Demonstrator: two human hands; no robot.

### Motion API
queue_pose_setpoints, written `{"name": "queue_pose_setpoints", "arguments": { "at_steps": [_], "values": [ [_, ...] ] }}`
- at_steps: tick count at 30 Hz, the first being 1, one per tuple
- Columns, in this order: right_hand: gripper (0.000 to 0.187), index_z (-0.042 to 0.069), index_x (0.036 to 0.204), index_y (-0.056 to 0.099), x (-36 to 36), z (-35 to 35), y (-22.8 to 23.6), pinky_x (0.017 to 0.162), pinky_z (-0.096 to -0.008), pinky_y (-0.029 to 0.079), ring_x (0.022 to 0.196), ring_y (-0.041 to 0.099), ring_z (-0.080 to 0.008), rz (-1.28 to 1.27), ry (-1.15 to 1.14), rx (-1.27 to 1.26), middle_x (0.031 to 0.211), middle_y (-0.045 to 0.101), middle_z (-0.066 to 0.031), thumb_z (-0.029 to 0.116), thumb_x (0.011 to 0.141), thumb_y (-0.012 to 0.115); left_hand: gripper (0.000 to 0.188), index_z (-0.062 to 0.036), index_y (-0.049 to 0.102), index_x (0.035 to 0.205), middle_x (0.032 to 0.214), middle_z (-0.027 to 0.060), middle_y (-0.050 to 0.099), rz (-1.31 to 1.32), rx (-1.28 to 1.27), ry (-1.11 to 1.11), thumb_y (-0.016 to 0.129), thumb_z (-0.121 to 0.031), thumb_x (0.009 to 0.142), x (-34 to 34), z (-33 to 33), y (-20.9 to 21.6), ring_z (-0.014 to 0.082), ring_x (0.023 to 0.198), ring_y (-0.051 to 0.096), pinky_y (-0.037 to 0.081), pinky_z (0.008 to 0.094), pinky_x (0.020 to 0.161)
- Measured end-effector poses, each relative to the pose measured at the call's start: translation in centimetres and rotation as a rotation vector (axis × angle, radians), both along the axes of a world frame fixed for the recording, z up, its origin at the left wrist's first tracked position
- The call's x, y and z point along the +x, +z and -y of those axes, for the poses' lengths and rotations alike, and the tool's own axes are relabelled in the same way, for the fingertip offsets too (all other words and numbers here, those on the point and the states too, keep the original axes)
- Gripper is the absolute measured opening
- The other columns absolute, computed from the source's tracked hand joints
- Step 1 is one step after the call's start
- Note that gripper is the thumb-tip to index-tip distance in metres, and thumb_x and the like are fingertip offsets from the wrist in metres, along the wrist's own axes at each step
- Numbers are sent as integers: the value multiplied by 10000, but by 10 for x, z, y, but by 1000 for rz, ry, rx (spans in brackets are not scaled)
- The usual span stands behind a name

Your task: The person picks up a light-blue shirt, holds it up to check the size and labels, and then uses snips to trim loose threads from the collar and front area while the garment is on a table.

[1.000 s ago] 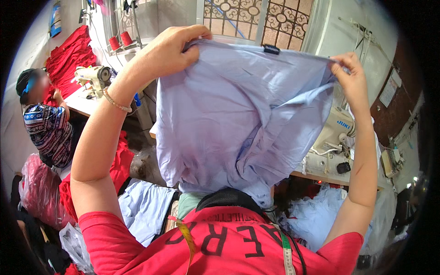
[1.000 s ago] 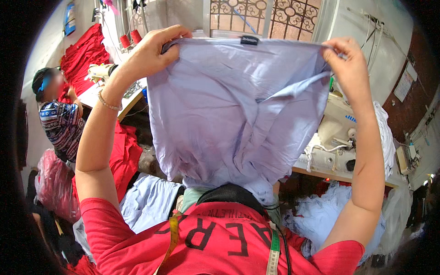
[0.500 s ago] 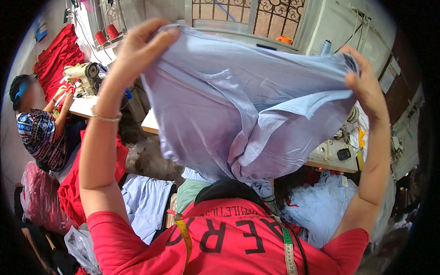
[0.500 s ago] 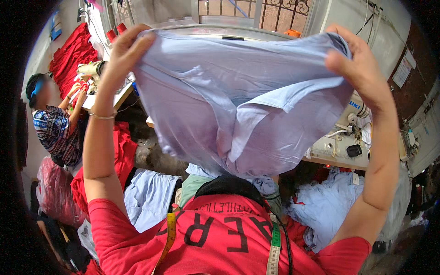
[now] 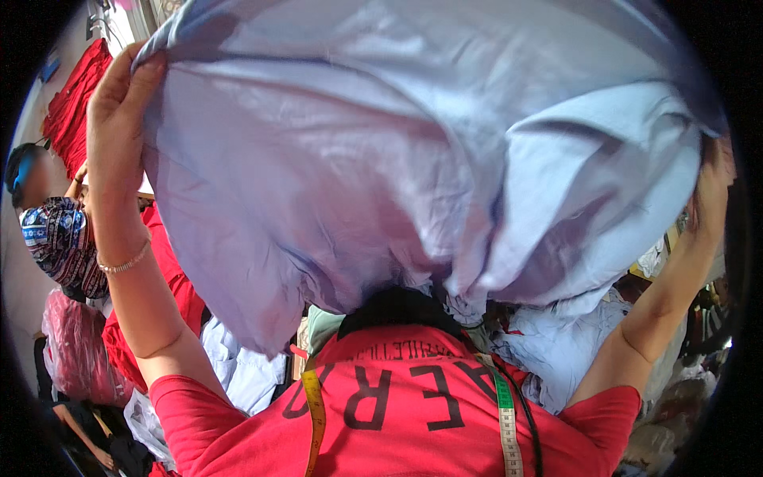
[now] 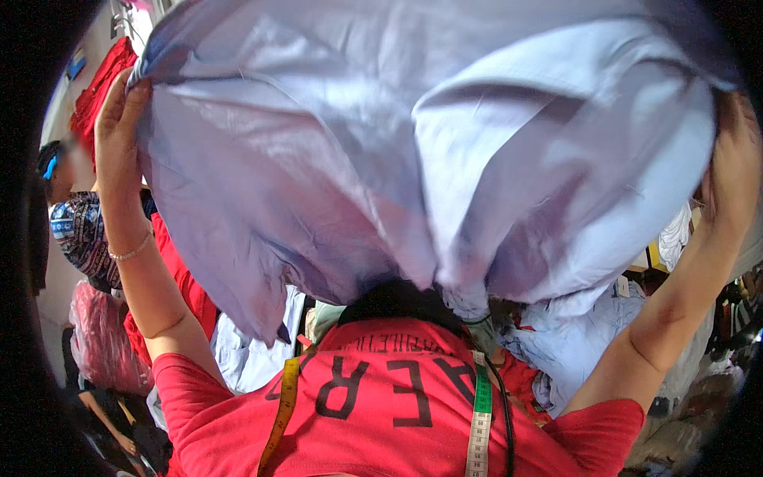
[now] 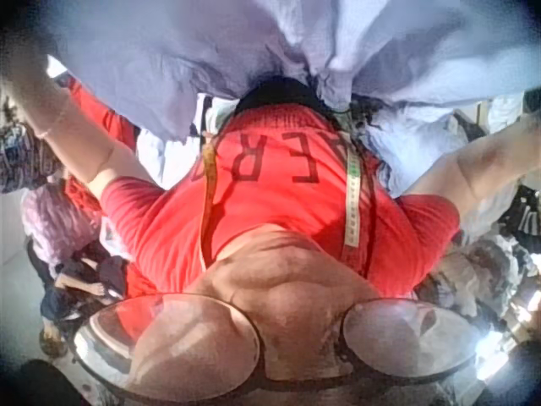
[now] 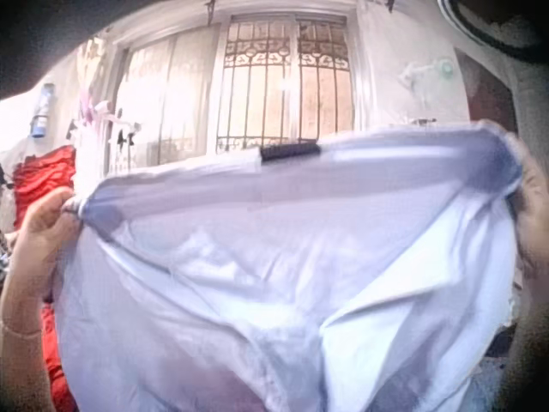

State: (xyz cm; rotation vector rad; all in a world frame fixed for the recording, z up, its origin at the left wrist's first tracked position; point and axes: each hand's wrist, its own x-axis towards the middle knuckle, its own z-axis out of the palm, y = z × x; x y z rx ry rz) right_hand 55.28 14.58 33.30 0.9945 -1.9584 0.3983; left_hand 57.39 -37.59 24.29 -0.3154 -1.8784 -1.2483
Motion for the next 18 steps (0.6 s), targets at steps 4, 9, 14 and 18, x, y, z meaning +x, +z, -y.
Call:
{"name": "queue_pose_setpoints", "arguments": {
  "at_steps": [4,9,14,18],
  "values": [
    [221,74,1092,620,7,-38,-24,872,-309,447,944,558,-145,570,86,-96,1039,602,-31,152,888,587,289,-45,661,1118,1002,30,673,-328,-53,376,643,-235,900,11,-9,20,104,882,602,468,235,798],
    [237,65,1084,639,-42,-57,-57,842,-274,444,909,554,-109,971,102,-319,1014,610,1,169,873,605,410,-36,627,1172,971,86,690,-44,-289,350,667,-309,869,-57,-15,7,152,846,629,491,271,791],
    [258,34,1016,650,-162,-12,-213,751,-242,434,807,505,-81,1109,-186,-172,874,583,50,265,914,595,351,-88,659,988,870,129,663,347,-753,273,680,-389,808,-157,-38,-128,306,830,643,503,376,723],
    [379,21,919,631,-223,-14,-338,712,-358,470,764,603,-246,1001,-331,-185,779,636,-109,395,904,574,236,-86,635,949,923,117,650,424,-701,175,620,-300,851,-203,-54,-232,316,824,633,488,408,707]
  ]
}}
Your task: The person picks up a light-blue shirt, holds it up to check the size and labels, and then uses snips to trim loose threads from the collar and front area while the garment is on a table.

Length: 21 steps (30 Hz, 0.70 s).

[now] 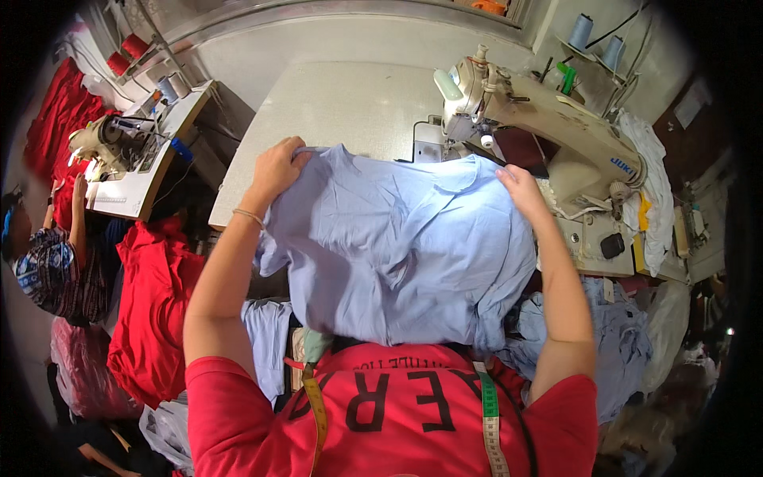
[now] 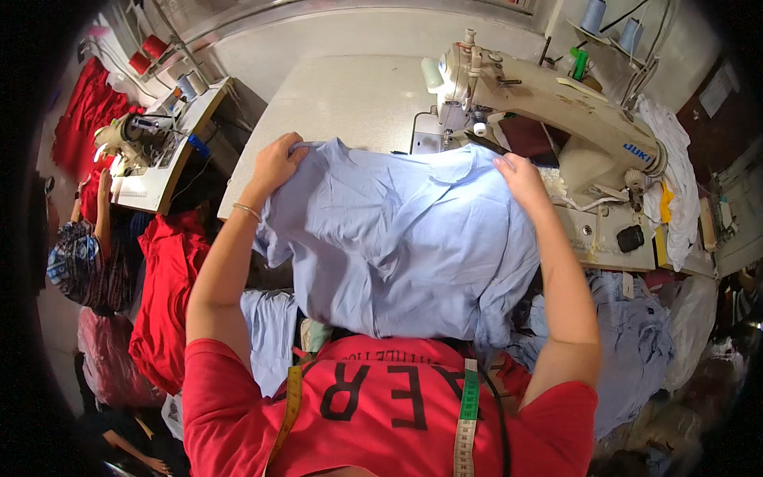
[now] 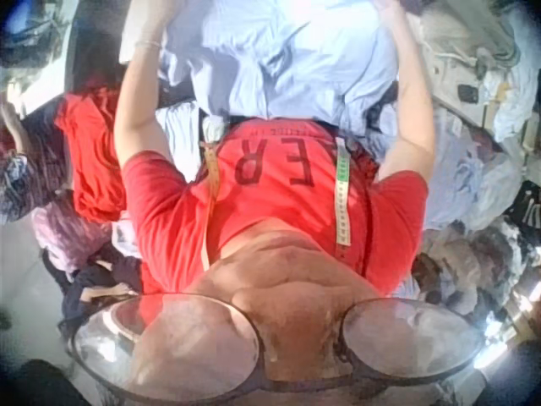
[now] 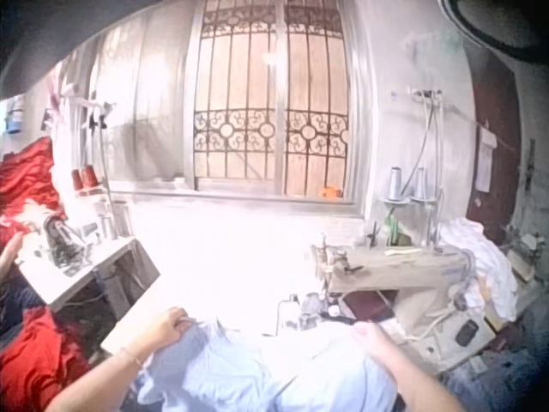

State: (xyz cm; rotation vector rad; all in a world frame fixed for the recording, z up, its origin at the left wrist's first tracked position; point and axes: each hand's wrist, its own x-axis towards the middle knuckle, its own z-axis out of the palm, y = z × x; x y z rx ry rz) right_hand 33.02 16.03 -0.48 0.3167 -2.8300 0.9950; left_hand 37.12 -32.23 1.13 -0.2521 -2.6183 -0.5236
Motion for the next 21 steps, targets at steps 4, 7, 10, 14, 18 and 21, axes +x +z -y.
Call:
{"name": "queue_pose_setpoints", "arguments": {
  "at_steps": [4,7,10,14,18,21],
  "values": [
    [436,22,950,612,10,29,6,720,-488,462,864,611,-408,-134,-223,183,847,643,-226,447,908,523,207,-90,630,916,890,98,644,-15,50,50,600,-289,870,-21,-9,-21,313,795,630,485,404,676],
    [406,36,1015,593,10,41,12,752,-503,455,903,599,-417,44,-269,305,914,639,-223,421,895,544,191,-84,624,888,852,89,626,-50,40,44,604,-273,870,-35,-9,-20,304,757,625,483,393,644],
    [315,65,1045,584,11,44,-5,779,-479,450,924,584,-392,-226,-171,328,999,611,-195,329,873,590,174,-77,619,868,832,87,606,-30,1,10,607,-250,870,-41,-12,-30,296,727,617,480,388,624],
    [256,51,1033,583,35,75,9,828,-418,430,985,530,-330,-476,-12,252,1053,556,-137,179,821,647,155,-77,616,878,848,85,599,-13,35,-6,609,-232,869,-34,-7,-35,294,722,613,481,380,626],
    [239,30,1026,580,63,110,-3,868,-402,421,988,523,-314,-216,358,-122,1041,562,-137,97,802,631,155,-76,621,923,893,93,600,-26,-65,-11,634,-208,843,-36,-11,-30,296,805,593,474,384,700],
    [220,28,1003,590,60,119,-1,867,-398,424,980,529,-312,-191,363,-143,1023,567,-139,61,788,623,227,-61,614,1006,980,114,596,-91,-187,-11,657,-174,815,-24,-31,-12,313,882,563,461,391,772]
  ]
}}
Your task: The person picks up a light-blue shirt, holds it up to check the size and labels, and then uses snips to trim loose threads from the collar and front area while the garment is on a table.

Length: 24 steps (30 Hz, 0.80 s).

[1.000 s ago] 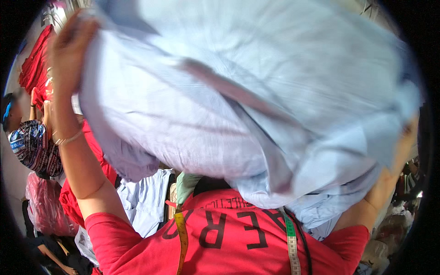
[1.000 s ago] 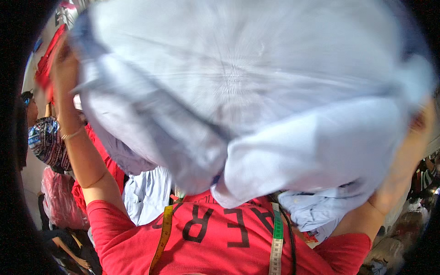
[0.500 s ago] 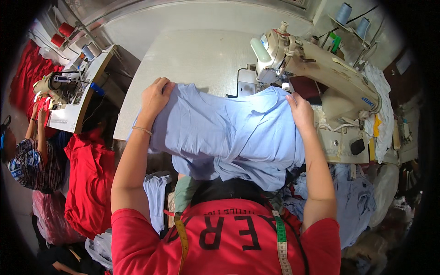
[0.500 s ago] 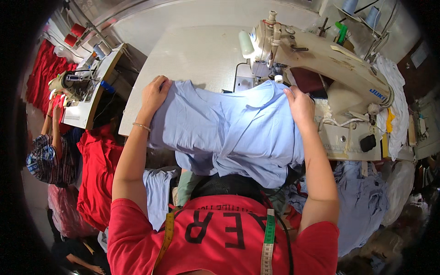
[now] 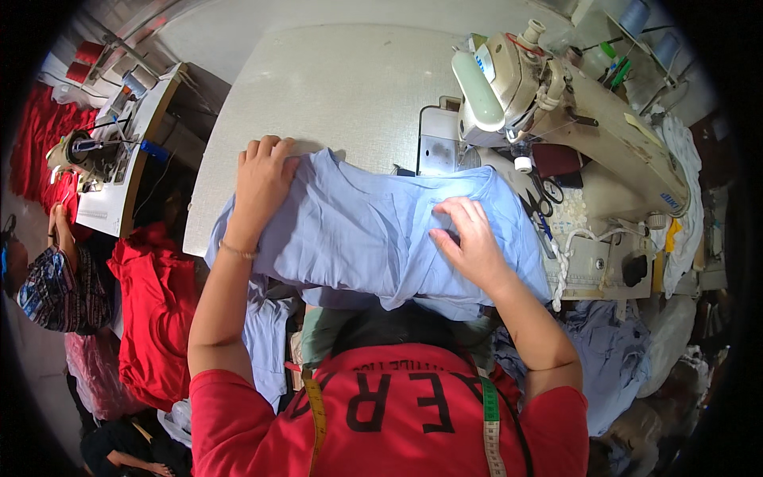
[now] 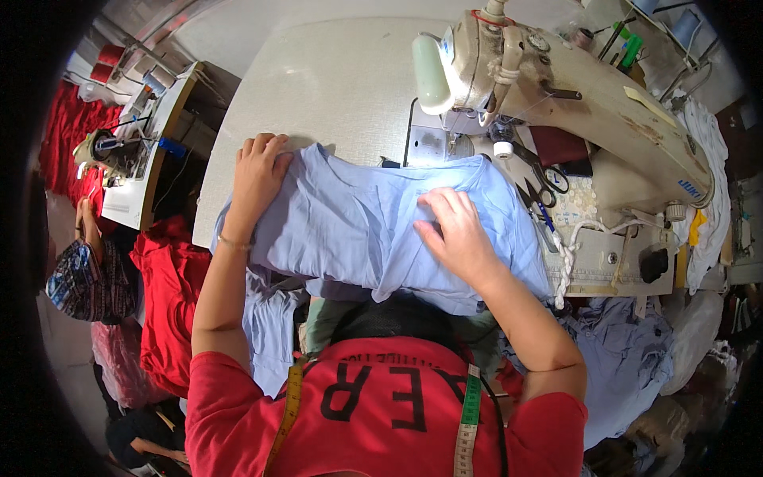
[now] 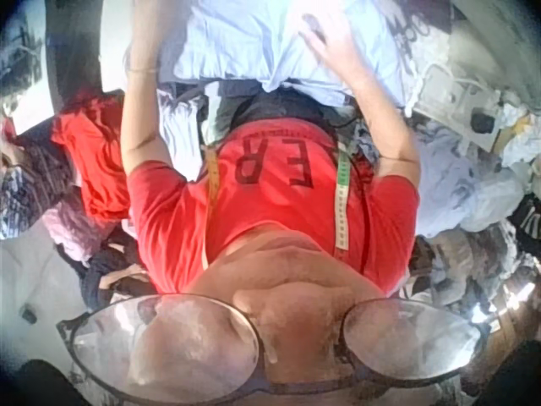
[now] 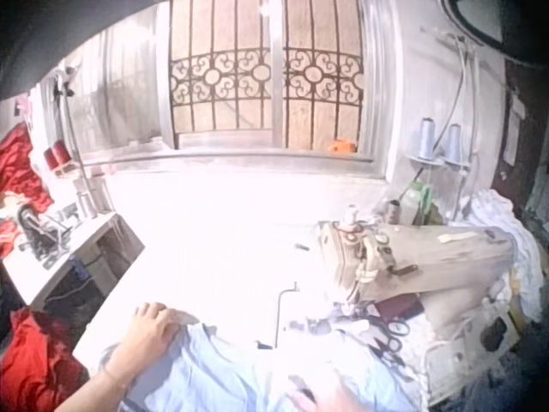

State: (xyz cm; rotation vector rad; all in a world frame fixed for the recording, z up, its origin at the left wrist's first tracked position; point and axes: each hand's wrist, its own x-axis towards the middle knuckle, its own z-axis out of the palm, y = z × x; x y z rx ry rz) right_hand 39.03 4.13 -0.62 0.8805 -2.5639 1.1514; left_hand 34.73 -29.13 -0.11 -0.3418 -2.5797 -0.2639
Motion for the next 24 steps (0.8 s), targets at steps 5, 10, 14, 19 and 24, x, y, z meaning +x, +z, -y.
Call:
{"name": "queue_pose_setpoints", "arguments": {
  "at_steps": [5,10,14,19,24],
  "values": [
    [192,43,965,607,-2,-2,-9,869,-393,421,987,526,-311,-1,7,22,1020,572,-127,68,776,632,421,-42,566,1122,1196,155,547,448,417,-465,699,-272,796,69,-70,10,366,1191,471,355,435,1025],
    [141,65,878,623,-2,-3,2,862,-405,410,990,522,-299,22,33,-15,1008,578,-99,127,764,677,374,-62,584,1056,1214,125,528,344,259,-381,709,-261,765,83,-88,-3,344,1235,438,273,524,1071],
    [144,63,816,609,2,4,7,839,-415,404,969,521,-292,-29,8,100,981,587,-80,164,761,695,355,-62,595,1030,1209,127,528,353,298,-408,718,-246,752,81,-85,-3,345,1234,439,279,519,1072],
    [171,45,804,556,-12,-3,-27,725,-351,444,790,554,-226,54,-57,-212,858,581,-68,188,849,638,356,-57,596,1027,1204,135,528,346,297,-418,722,-236,746,81,-84,-4,352,1225,445,289,516,1066],
    [245,49,834,529,-43,-44,-37,590,-207,453,623,523,-81,595,-303,-794,762,527,-21,215,1000,462,352,-48,613,1003,1193,143,529,335,334,-404,735,-243,736,83,-83,-1,363,1206,462,299,524,1057]
  ]
}}
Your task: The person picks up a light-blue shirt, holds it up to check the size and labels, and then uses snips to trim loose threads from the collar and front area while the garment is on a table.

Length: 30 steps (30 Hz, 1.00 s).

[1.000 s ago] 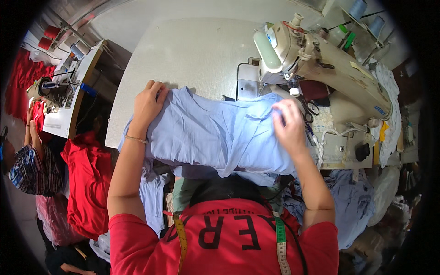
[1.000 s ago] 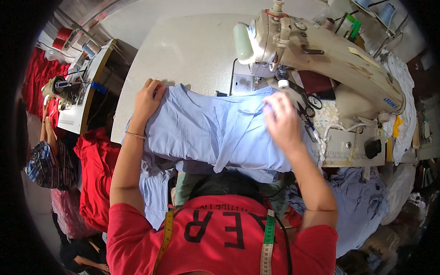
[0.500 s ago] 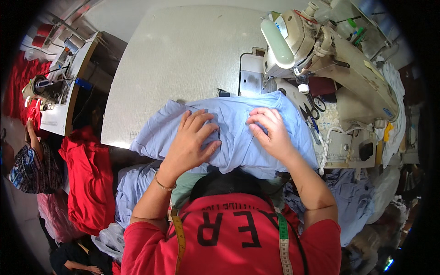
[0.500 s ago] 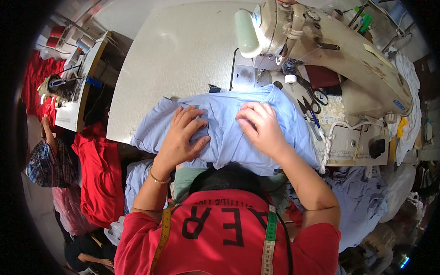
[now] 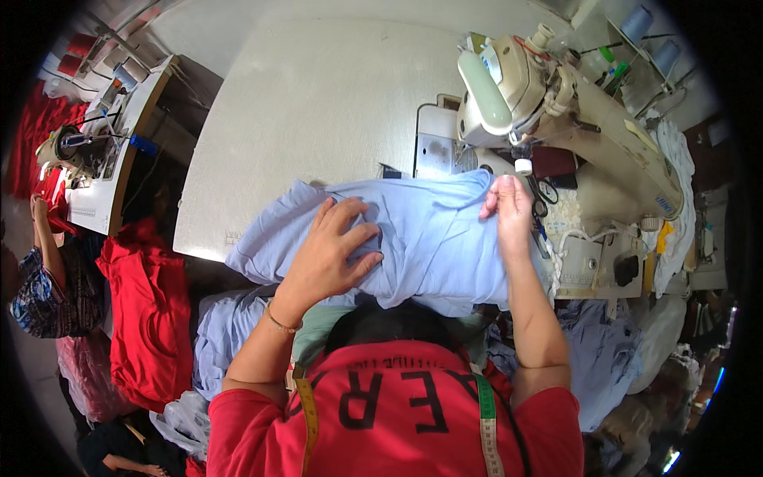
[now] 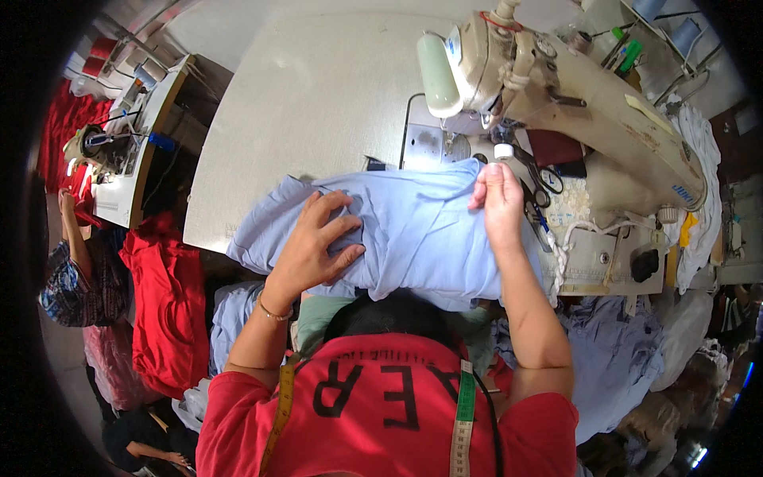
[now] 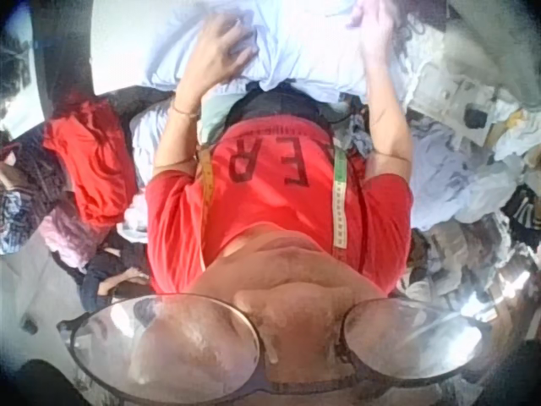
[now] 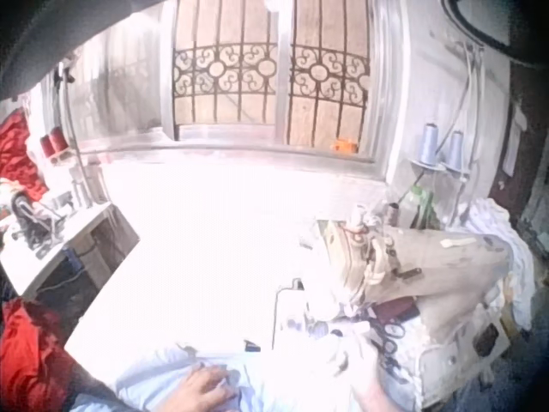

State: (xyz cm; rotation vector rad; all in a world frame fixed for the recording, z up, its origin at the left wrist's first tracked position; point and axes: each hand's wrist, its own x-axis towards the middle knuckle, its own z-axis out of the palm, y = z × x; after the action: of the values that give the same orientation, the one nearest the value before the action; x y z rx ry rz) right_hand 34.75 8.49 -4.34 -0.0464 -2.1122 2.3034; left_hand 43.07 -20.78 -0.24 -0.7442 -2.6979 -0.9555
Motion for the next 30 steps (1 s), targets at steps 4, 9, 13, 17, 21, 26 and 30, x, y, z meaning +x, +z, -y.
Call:
{"name": "queue_pose_setpoints", "arguments": {
  "at_steps": [4,9,13,17,21,26,30],
  "values": [
    [202,17,953,593,11,20,21,691,-284,467,772,557,-143,-383,221,540,857,557,-59,184,856,652,348,-32,621,987,1157,151,552,-16,28,-18,730,-270,757,-2,1,-2,364,1169,489,307,522,1049],
    [280,67,988,637,21,34,45,870,-363,394,924,541,-258,-428,342,869,942,597,-79,181,742,709,271,-1,609,997,1133,161,561,28,136,12,674,-198,823,-8,4,-10,357,1108,528,357,458,1016],
    [203,58,913,641,13,35,35,817,-362,407,882,537,-254,-380,329,851,889,601,-65,157,745,700,161,4,596,966,1079,147,565,29,242,134,635,-67,826,-23,0,-9,328,1018,549,418,383,908],
    [141,44,846,632,13,38,34,792,-361,411,847,534,-257,-429,298,791,846,603,-62,132,750,687,131,-11,590,922,1015,132,555,14,144,83,634,-47,804,-43,4,-12,306,989,524,406,368,884],
    [135,25,871,610,11,42,44,794,-337,427,831,546,-242,-468,317,763,851,614,-78,118,789,663,115,-23,577,885,985,118,546,53,136,77,638,-47,791,-47,3,-12,291,965,508,387,363,880],
    [144,-12,911,588,2,70,55,742,-307,463,792,590,-208,-237,505,449,850,627,-103,109,844,625,115,-29,573,877,1005,105,541,112,166,60,641,-53,787,-53,6,-16,285,971,502,379,366,890],
    [166,6,912,604,-9,87,46,692,-331,483,743,622,-243,-292,550,648,806,642,-119,159,848,620,109,-36,581,876,1041,105,538,90,157,20,643,-48,787,-54,8,-14,286,1004,498,376,362,901]
  ]
}}
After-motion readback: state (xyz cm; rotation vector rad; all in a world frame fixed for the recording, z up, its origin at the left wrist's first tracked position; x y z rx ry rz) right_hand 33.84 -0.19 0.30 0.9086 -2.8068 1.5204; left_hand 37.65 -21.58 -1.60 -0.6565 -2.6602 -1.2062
